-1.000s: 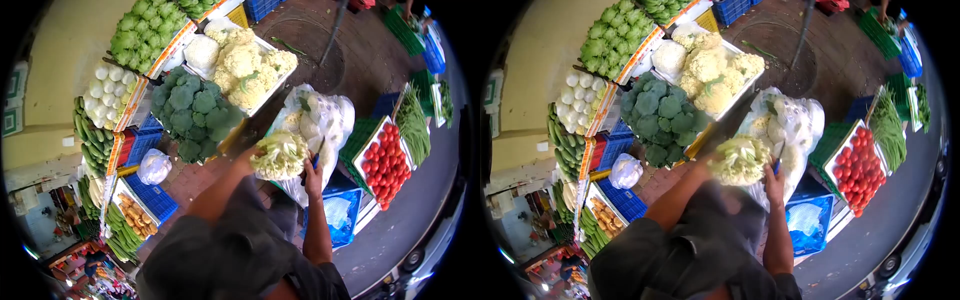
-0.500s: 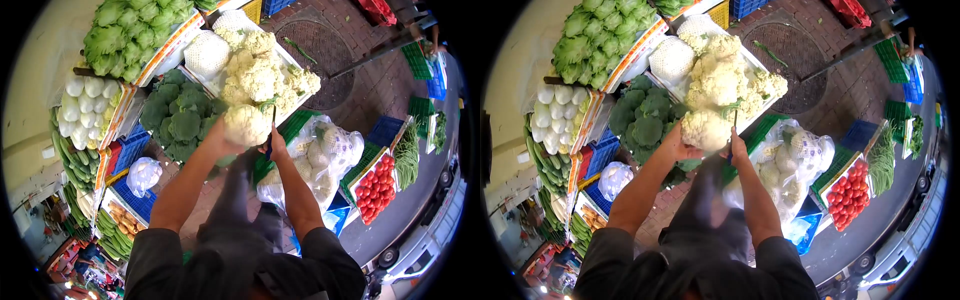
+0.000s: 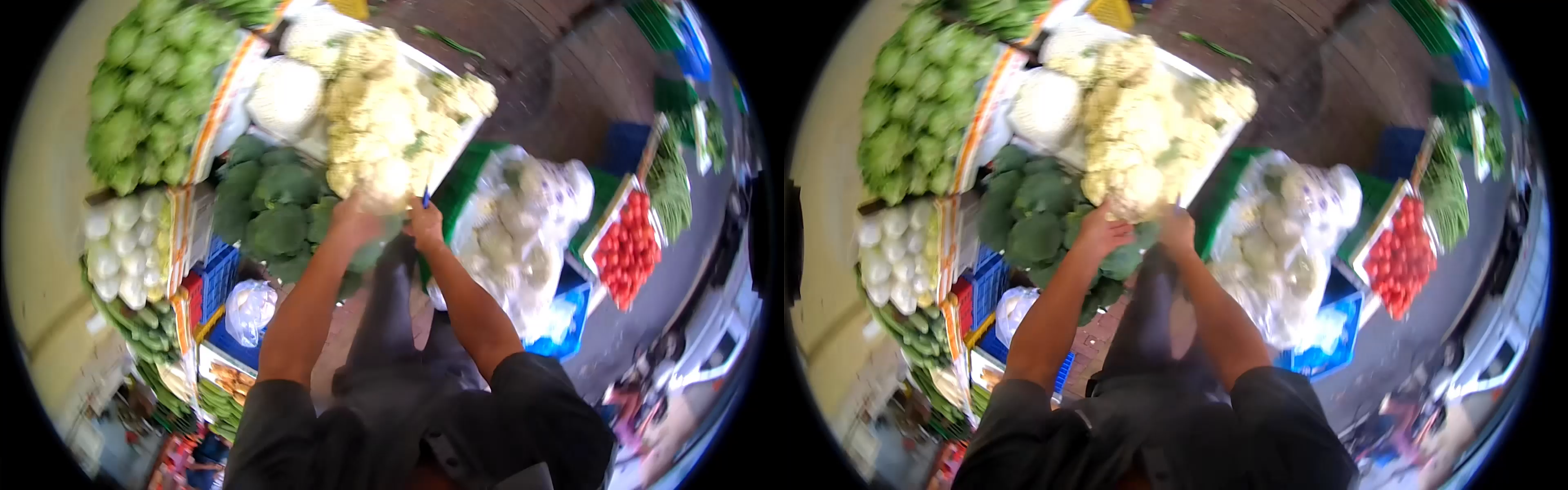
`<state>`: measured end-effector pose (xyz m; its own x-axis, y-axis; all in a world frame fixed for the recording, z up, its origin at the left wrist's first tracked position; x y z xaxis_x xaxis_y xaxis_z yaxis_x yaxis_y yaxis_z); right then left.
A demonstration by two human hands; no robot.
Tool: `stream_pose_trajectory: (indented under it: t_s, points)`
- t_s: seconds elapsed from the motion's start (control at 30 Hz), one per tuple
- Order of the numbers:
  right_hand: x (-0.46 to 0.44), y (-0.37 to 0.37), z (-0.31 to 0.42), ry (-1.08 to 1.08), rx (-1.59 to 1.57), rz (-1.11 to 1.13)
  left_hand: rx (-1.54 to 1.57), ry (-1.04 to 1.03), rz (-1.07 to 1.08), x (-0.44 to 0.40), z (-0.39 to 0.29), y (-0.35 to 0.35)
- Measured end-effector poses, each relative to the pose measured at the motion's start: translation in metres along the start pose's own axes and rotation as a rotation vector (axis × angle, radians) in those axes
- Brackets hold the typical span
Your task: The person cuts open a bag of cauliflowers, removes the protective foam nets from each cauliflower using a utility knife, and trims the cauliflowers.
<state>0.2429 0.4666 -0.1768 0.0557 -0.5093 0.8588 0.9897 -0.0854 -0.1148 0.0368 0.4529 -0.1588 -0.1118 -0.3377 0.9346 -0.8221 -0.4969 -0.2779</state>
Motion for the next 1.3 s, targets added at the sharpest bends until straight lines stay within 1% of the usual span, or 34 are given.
stream_pose_trajectory:
  t_s: [0.03,0.07,0.1,0.17,0.2,0.27,0.33,0.37,0.4,0.43,0.5,0.57,0.6,0.7,0.73,0.77,0.8,0.83,0.9,0.93,1.0,1.03,1.07,1.1,1.17,1.2,1.23,1.3]
  points:
    - [0.010,0.014,-0.010,-0.015,0.023,-0.024,-0.038,-0.027,0.004,0.012,0.005,-0.011]
    - [0.019,0.030,-0.019,-0.030,0.048,-0.050,-0.069,-0.084,-0.038,0.020,0.008,-0.014]
    - [0.035,0.045,-0.024,0.045,0.032,-0.056,-0.093,-0.150,-0.080,0.029,0.009,-0.018]
    - [0.070,0.081,-0.019,0.012,0.215,-0.185,-0.129,-0.258,-0.153,0.057,0.007,-0.036]
    - [0.065,0.106,-0.035,0.051,0.313,-0.242,-0.157,-0.279,-0.143,0.058,0.015,-0.045]
    - [0.043,0.179,-0.109,0.104,0.513,-0.335,-0.211,-0.313,-0.147,0.065,0.039,-0.051]
    - [0.062,0.225,-0.111,0.213,0.695,-0.350,-0.296,-0.199,0.028,0.040,0.093,-0.049]
    - [0.070,0.244,-0.098,0.103,0.688,-0.392,-0.336,-0.151,0.124,0.027,0.113,-0.056]
    - [0.069,0.262,-0.091,0.147,0.663,-0.398,-0.428,-0.089,0.115,0.030,0.129,-0.078]
    - [0.069,0.279,-0.086,0.188,0.639,-0.402,-0.483,-0.021,0.148,0.025,0.146,-0.098]
    - [0.064,0.304,-0.076,0.248,0.598,-0.416,-0.602,0.008,0.258,0.015,0.171,-0.143]
    - [0.049,0.324,-0.047,0.290,0.569,-0.428,-0.757,-0.113,0.318,-0.025,0.197,-0.172]
    - [0.052,0.329,-0.023,0.192,0.618,-0.435,-0.838,-0.172,0.345,-0.047,0.208,-0.185]
    - [0.046,0.363,0.000,0.498,0.603,-0.622,-1.001,-0.309,0.401,-0.101,0.219,-0.238]
    - [0.051,0.371,0.013,0.649,0.606,-0.656,-1.034,-0.354,0.367,-0.110,0.212,-0.261]
    - [0.053,0.383,0.021,0.638,0.550,-0.649,-1.063,-0.393,0.330,-0.111,0.204,-0.285]
    - [0.057,0.392,0.034,0.687,0.620,-0.718,-1.090,-0.432,0.292,-0.118,0.199,-0.305]
    - [0.062,0.396,0.050,0.737,0.690,-0.786,-0.997,-0.507,0.253,-0.133,0.194,-0.320]
    - [0.068,0.402,0.081,0.765,0.751,-0.784,-0.811,-0.646,0.175,-0.159,0.186,-0.343]
    - [0.071,0.403,0.092,0.776,0.782,-0.783,-0.761,-0.590,0.264,-0.158,0.182,-0.359]
    - [0.070,0.402,0.100,0.807,0.688,-0.725,-0.657,-0.471,0.431,-0.157,0.175,-0.380]
    - [0.068,0.402,0.102,0.824,0.642,-0.695,-0.732,-0.482,0.365,-0.162,0.175,-0.378]
    - [0.067,0.401,0.099,0.782,0.625,-0.678,-0.806,-0.494,0.297,-0.166,0.173,-0.374]
    - [0.066,0.402,0.091,0.676,0.640,-0.713,-0.879,-0.509,0.227,-0.173,0.173,-0.371]
    - [0.065,0.400,0.070,0.464,0.666,-0.778,-0.842,-0.564,0.171,-0.195,0.183,-0.356]
    - [0.067,0.391,0.064,0.455,0.690,-0.840,-0.821,-0.588,0.144,-0.201,0.186,-0.350]
    - [0.065,0.385,0.058,0.445,0.628,-0.784,-0.748,-0.584,0.170,-0.194,0.185,-0.351]
    - [0.038,0.382,0.040,0.496,0.458,-0.701,-0.601,-0.571,0.226,-0.177,0.182,-0.358]
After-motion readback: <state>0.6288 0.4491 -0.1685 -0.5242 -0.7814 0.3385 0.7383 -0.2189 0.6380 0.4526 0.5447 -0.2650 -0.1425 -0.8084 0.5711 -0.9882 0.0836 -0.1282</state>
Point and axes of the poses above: each hand's wrist, its own x-axis away from the middle knuckle, its own y-axis out of the back of the hand, z = x × y, the point moved 6 cm from there along -x, towards the middle knuckle, and after that the axes turned 10 degrees about z, right-handed, at the moved point
